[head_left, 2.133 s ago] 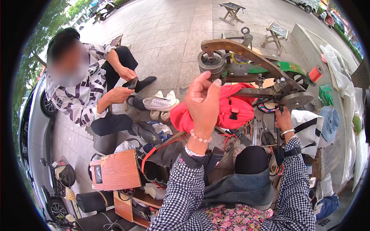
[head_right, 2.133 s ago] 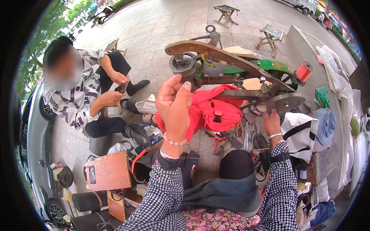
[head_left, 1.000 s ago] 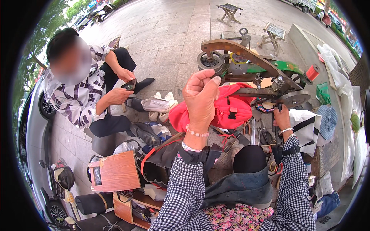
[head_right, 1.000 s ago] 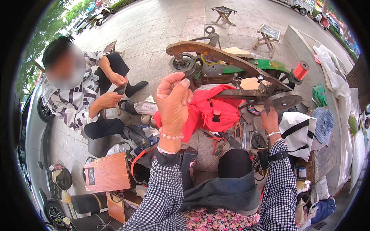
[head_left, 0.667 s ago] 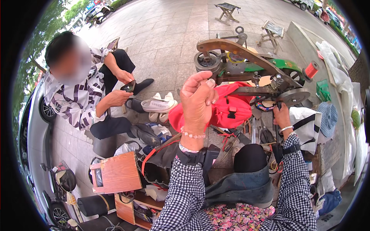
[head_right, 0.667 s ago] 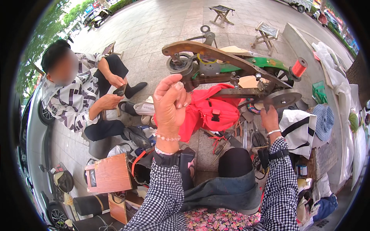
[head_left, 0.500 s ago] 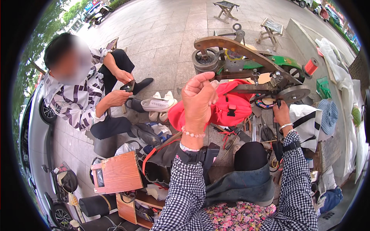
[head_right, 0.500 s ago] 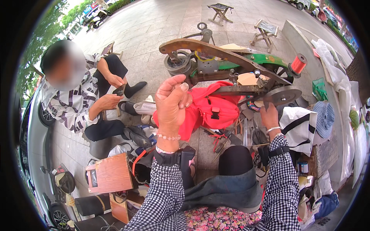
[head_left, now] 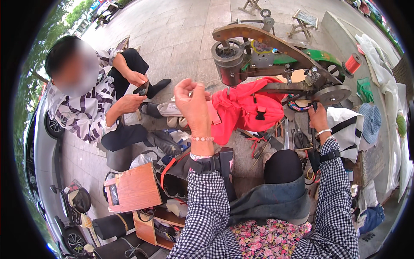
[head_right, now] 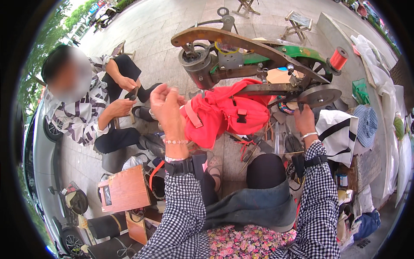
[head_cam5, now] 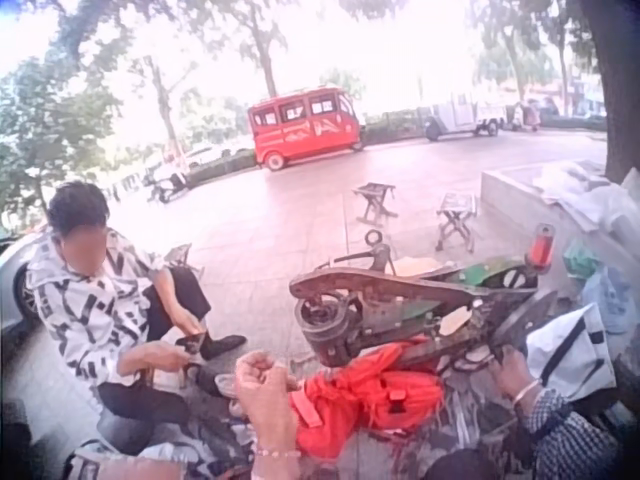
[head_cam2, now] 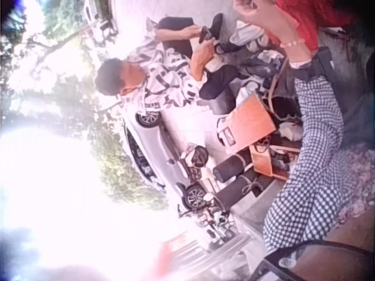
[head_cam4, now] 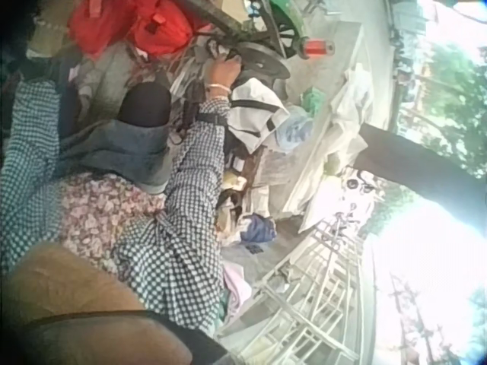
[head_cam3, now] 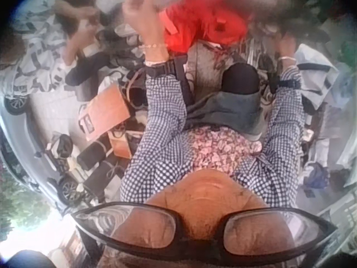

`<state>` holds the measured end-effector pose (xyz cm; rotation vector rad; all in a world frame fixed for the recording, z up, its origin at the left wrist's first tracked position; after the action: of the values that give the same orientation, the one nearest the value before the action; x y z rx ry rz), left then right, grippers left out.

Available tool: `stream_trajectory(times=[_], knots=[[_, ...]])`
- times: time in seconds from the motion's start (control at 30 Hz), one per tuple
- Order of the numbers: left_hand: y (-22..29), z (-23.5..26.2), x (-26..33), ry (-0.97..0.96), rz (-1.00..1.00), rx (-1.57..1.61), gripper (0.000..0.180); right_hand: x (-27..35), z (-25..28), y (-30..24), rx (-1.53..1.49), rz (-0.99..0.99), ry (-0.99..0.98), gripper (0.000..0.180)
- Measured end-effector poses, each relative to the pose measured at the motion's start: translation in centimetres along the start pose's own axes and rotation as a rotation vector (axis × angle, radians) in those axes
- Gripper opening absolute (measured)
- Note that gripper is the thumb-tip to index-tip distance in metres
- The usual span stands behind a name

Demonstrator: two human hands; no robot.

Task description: Repairing a red backpack using a sewing machine and scissors.

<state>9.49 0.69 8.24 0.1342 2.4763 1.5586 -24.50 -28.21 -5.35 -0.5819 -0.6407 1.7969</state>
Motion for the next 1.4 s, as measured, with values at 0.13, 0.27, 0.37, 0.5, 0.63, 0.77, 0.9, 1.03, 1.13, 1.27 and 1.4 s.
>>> stream_trajectory(times=[0.13, 0.27, 0.37, 0.5, 0.63, 0.77, 0.9, 1.03, 1.13, 1.27, 1.4], knots=[[-2.8, -2.7, 0.8, -0.462, 0.069, -0.332, 0.008, -0.3, -0.1, 0.3, -0.001, 0.028, 0.003, 0.028], [-4.6, -3.5, 1.6, -0.648, -0.014, -0.518, 0.006, -0.3, -0.4, 0.1, -0.008, 0.027, 0.001, 0.027], [-3.8, -3.9, 1.7, -0.639, -0.159, -0.604, 0.005, -0.1, 0.0, 0.2, -0.023, 0.000, 0.016, 0.027], [-2.8, -3.1, 0.7, -0.507, -0.337, -0.695, 0.009, -0.2, -0.1, 0.4, -0.009, 0.003, 0.003, 0.027], [-3.7, -2.5, -0.2, -0.440, -0.336, -0.618, 0.012, -0.3, -0.3, 0.3, 0.017, 0.008, -0.009, 0.028], [-3.6, -2.6, -0.8, -0.418, -0.339, -0.561, 0.013, -0.2, 0.2, -0.3, 0.025, 0.034, 0.009, 0.027], [-5.4, -2.3, -0.1, -0.443, -0.032, -0.538, 0.020, 0.8, 0.2, -1.4, -0.069, -0.101, -0.078, 0.024], [-9.0, -1.3, 1.1, -0.629, 0.269, -0.786, 0.026, 1.8, 1.0, -3.8, -0.110, -0.163, -0.091, 0.023], [-9.5, -2.0, 1.0, -0.670, 0.290, -0.715, 0.026, -0.2, 5.0, -4.7, 0.155, 0.233, 0.189, 0.024], [-8.9, -1.8, 0.6, -0.644, 0.175, -0.681, 0.025, 1.1, 11.3, -9.7, 0.562, 0.191, 0.379, 0.024], [-9.1, -2.1, 0.2, -0.599, -0.033, -0.662, 0.018, 2.6, 12.5, -11.8, 0.751, 0.372, 0.617, 0.027]])
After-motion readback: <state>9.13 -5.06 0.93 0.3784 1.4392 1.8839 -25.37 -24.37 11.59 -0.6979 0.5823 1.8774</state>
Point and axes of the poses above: each hand's wrist, its own x-axis away from the middle knuckle, its own z-axis out of the back of the hand, y = z × x, the point moved 9 cm from there along -x, towards the middle knuckle, and after that the axes turned 1 degree about x, right-handed, at the moved point
